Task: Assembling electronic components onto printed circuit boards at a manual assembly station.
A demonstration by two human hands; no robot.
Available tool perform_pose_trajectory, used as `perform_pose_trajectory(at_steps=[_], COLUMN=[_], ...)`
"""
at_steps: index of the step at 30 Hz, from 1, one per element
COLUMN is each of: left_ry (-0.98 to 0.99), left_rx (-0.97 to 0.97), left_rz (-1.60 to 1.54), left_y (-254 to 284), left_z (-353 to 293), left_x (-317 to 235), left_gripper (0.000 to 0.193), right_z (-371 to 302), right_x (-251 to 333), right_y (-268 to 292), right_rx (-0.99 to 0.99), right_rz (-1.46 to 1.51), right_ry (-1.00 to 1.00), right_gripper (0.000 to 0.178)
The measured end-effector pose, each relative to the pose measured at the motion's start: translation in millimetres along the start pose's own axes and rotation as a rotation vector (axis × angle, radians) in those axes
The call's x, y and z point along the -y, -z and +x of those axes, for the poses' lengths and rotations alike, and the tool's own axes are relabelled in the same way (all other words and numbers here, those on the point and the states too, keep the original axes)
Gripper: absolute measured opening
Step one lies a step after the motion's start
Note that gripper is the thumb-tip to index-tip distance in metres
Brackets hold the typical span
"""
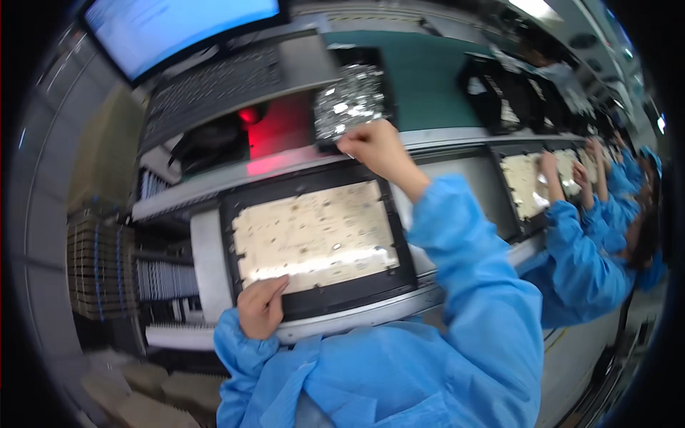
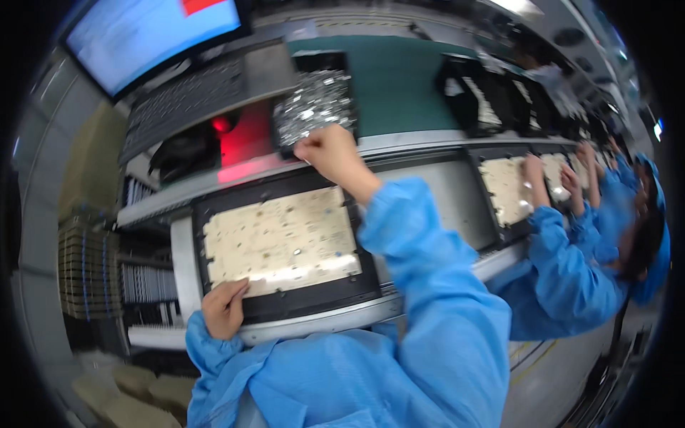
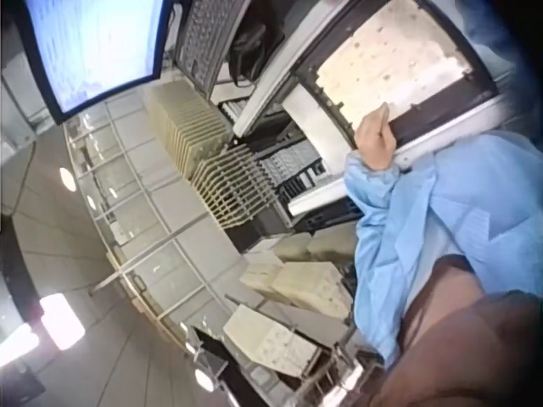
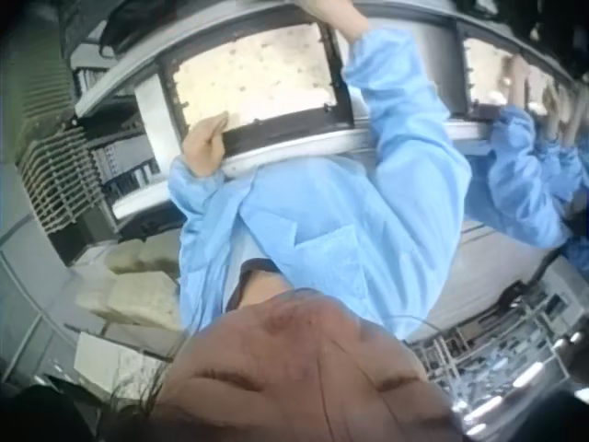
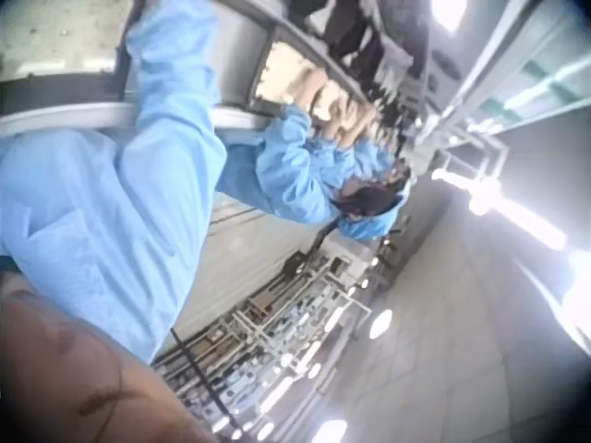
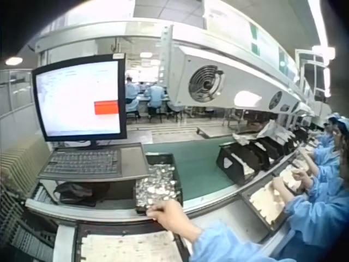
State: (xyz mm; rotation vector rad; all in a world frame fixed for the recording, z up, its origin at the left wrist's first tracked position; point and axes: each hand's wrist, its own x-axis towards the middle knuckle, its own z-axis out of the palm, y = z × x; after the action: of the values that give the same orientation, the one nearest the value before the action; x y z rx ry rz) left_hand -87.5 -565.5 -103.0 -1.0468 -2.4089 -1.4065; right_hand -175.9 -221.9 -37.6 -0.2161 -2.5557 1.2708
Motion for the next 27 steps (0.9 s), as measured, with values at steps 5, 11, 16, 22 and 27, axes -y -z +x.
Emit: perform_pose_trajectory(at_steps=[5,11,16,22,27], left_ry=[0.034,0.039,0.089,0.302,0.170], left_rx=[0.021,0.030,-0.024,0.034,0.260], left_rz=[-0.017,0.004,0.032,-0.008,0.137], left_y=[1.0,6.2,8.4,14.6,-4.5], left_z=[3.2,-1.6,11.0,38.0,75.5], left_x=[1.1,4.7,-7.4,-25.1,-27.3], left_gripper=[0.024,0.024,0.018,0.013,0.017], right_z=[-80.5,-102.1,-103.2,-115.7,-122.6], right_x=[2.3,2.5,-11.5,-95.4,-102.1], right_y=[-23.0,-33.7,-13.9,30.8,19.9], right_rx=[0.346,0.353,0.306,0.037,0.193], right_rz=[0.019,0.064,0.219,0.598,1.155], right_ry=[-0.082,-0.190,-0.229,-0.477,-0.571], right_gripper=[0.008,0.019,0.023,0.017,0.020])
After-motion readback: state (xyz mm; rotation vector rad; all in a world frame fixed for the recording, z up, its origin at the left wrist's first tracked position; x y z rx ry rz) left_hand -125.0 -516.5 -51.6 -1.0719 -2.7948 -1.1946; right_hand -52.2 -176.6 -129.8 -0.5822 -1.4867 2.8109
